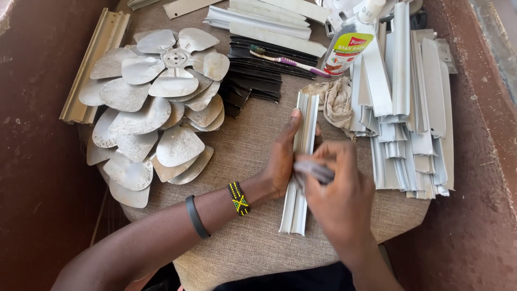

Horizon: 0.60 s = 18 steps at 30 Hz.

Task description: The person is cleaning and wiping down white metal profiles using a cloth and a bottle of cleaning solution.

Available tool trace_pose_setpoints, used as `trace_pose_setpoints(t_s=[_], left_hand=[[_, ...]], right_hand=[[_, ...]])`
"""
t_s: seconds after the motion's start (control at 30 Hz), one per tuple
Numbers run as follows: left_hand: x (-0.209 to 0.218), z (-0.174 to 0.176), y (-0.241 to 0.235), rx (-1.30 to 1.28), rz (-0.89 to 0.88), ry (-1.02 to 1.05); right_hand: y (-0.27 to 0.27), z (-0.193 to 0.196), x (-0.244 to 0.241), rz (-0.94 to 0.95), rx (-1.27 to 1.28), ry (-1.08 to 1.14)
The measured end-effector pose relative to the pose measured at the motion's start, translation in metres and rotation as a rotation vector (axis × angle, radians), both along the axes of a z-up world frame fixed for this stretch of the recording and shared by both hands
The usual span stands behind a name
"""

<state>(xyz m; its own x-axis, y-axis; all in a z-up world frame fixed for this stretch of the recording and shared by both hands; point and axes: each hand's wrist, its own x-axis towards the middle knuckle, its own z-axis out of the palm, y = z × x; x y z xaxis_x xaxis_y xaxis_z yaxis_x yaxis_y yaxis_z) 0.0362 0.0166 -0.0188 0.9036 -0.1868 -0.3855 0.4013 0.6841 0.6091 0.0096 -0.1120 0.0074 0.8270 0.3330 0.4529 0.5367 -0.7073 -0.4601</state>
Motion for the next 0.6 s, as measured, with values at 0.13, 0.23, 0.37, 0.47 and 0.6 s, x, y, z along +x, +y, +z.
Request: trace_pose_setpoints(t_s=[0.13,0.23,0.37,0.47,0.6], left_hand=[[0.009,-0.018,-0.003,0.013,0.107,-0.216],[0.011,-0.02,-0.003,-0.023,0.104,-0.153],[0.013,-0.027,-0.004,-0.196,0.07,-0.21],[0.014,-0.023,-0.007,-0.136,0.055,-0.198],[0.006,-0.012,-0.01,-0.067,0.114,-0.121]], right_hand=[[0.016,0.014,0.014,0.075,0.051,0.022],[0.011,-0.005,-0.001,0.129,0.043,-0.04],[-0.004,-0.012,-0.044,0.161,0.066,-0.014],[-0.012,-0.008,-0.047,0.154,0.035,0.129],[-0.015,-0.008,-0.007,0.005,-0.044,0.154]])
